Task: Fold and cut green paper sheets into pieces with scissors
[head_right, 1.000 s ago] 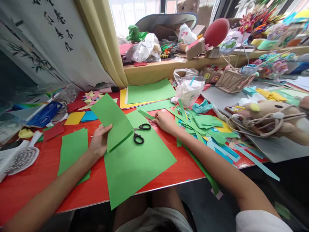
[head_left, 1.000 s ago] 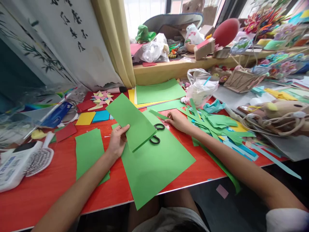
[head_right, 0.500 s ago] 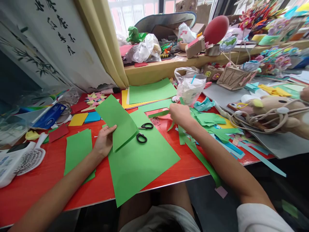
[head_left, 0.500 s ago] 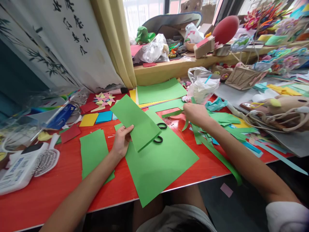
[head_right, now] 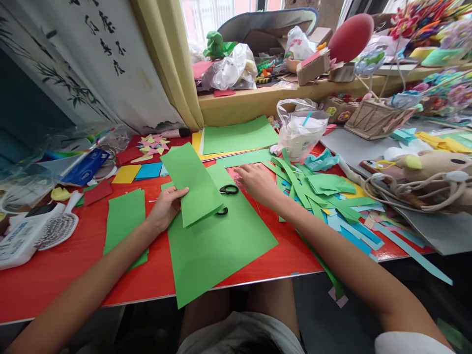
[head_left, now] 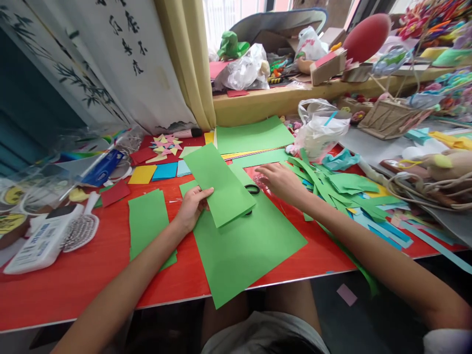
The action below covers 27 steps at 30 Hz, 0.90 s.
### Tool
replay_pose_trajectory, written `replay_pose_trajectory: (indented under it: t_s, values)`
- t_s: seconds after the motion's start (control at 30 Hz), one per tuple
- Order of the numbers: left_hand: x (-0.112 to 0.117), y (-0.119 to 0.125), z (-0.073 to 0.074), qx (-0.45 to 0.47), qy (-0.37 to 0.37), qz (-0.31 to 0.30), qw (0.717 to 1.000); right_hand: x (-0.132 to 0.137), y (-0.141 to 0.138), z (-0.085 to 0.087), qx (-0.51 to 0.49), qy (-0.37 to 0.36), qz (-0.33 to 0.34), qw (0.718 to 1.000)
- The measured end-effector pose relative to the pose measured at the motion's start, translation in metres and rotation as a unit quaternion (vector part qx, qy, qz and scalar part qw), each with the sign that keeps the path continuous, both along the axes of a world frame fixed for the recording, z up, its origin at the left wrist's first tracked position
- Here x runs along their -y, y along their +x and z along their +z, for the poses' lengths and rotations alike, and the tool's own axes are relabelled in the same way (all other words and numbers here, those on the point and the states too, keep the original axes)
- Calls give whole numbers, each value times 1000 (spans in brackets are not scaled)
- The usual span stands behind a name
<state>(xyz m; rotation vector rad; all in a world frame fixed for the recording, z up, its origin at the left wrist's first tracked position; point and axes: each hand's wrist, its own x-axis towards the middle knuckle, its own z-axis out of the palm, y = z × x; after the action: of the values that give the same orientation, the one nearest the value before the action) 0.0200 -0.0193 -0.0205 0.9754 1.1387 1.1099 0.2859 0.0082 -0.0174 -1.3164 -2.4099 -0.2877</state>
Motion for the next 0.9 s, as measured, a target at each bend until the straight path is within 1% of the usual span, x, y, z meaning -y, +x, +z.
replay_pose_trajectory:
  t_s: [0.03,0.1,0.2,0.47,0.7,0.77,0.9]
  values:
    - [0,0,1,-18,-5,-7,1000,-2,-2,-8,-3,-22,34,999]
    - [-1,-2,2,-48,-5,-16,999,-7,-1,-20,7,-41,72,997]
    - [-1,-3,3,-70,3,-27,997,-13,3,-27,18,-29,76,996]
    - [0,-4,2,-88,4,-41,995,-13,0,-23,28,-3,50,998]
    - [-1,-4,0,-85,19,-48,995,-7,-2,-25,-4,11,-27,1000]
    - [-2,-4,-1,-87,21,-47,995,-8,-2,-25,10,0,-17,1000]
    - [-2,-3,-1,-94,26,-53,994,-12,0,-21,88,-2,29,996]
